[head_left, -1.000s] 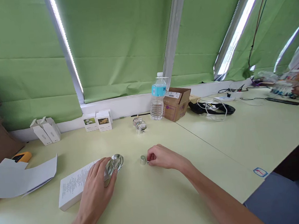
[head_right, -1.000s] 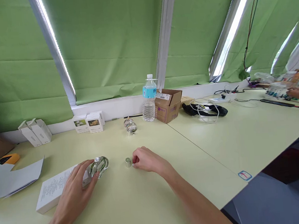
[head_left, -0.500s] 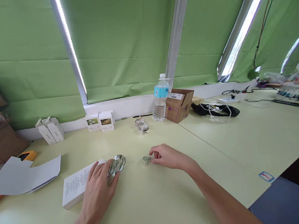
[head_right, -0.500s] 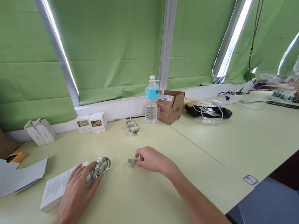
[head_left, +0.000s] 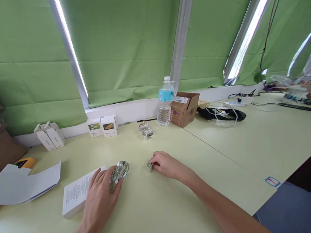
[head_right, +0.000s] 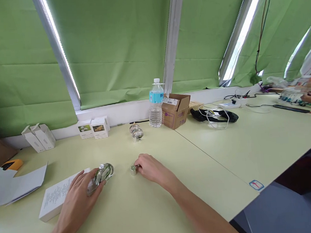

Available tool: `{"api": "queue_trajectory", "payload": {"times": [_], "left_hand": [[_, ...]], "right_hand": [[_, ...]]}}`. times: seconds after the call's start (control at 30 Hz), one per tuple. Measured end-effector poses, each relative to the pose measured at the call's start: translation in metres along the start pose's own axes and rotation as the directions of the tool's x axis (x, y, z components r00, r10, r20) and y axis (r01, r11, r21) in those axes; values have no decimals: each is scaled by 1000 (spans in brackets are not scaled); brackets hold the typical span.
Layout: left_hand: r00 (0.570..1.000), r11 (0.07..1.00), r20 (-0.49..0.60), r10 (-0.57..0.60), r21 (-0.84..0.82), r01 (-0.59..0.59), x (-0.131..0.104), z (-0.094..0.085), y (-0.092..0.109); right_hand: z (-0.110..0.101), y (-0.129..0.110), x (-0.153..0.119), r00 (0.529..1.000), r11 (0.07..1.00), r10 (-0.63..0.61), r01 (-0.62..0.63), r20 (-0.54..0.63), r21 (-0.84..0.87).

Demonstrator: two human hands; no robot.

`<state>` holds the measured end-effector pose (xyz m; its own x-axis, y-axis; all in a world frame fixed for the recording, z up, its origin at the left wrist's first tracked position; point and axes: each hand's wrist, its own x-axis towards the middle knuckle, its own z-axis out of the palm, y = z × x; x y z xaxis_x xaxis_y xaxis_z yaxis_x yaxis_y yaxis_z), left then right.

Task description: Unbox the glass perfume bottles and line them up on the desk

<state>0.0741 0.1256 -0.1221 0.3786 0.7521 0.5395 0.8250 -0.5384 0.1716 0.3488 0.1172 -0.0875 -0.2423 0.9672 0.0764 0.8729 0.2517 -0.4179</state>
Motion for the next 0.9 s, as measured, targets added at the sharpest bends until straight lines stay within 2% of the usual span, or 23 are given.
{"api": "queue_trajectory", "payload": {"times": [0.6,0.9], "left_hand": [[1000,999,8,-11,-45,11,1,0,1],[1000,999,8,-17,-28,17,1,-2,2]], "right_hand": [[8,10,4,998,998,47,-44,-43,50],[1,13,1,996,991,88,-87,-10,99]]}}
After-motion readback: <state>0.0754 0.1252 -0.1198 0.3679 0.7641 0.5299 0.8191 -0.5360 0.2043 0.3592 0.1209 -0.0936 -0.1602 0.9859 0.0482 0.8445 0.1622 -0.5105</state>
